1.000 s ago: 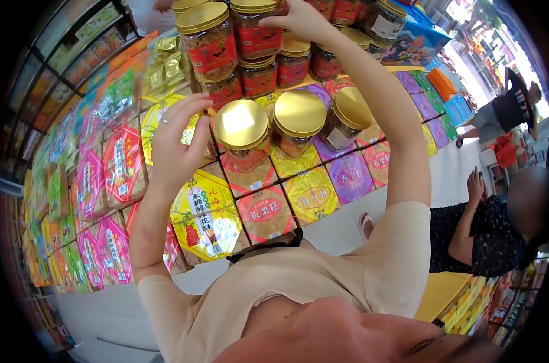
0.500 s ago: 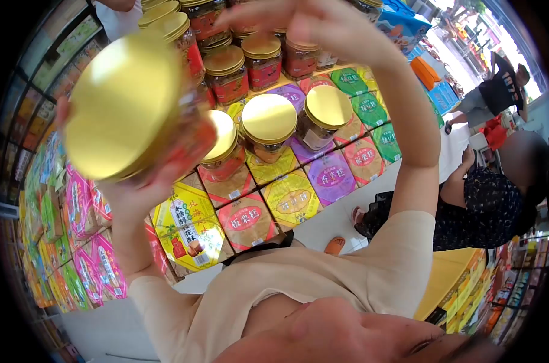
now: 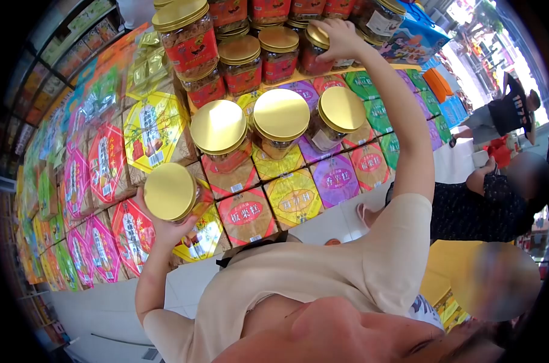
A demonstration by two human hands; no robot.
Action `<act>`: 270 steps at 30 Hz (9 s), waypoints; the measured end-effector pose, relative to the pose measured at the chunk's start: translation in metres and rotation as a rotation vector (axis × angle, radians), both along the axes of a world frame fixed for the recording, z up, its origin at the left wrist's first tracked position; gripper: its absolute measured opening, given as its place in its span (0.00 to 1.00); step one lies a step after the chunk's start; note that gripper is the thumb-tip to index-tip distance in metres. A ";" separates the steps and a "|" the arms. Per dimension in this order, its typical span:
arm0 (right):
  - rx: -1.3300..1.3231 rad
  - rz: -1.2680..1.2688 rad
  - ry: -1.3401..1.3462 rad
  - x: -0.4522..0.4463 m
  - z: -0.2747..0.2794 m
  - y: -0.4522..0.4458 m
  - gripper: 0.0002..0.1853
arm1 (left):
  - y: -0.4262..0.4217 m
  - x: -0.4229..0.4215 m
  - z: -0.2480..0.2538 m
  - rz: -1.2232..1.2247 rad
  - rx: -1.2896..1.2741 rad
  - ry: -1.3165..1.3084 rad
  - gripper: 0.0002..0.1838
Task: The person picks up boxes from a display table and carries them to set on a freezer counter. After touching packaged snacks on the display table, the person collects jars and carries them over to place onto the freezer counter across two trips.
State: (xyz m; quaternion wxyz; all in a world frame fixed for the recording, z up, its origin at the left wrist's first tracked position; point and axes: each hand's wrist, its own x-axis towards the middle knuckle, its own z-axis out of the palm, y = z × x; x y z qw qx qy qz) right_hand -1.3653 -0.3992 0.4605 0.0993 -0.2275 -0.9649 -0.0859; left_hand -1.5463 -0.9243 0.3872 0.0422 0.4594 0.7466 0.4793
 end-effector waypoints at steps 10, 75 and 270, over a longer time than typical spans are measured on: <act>-0.397 0.231 0.501 0.125 0.148 -0.175 0.50 | 0.026 0.017 0.009 -0.402 0.025 -0.017 0.63; -1.307 0.306 0.905 0.168 -0.088 -0.189 0.67 | 0.033 0.064 -0.008 -0.228 0.020 -0.418 0.41; -1.269 3.598 -2.288 -1.250 -0.113 -2.903 0.12 | -2.098 -1.063 -0.156 3.671 1.554 0.313 0.18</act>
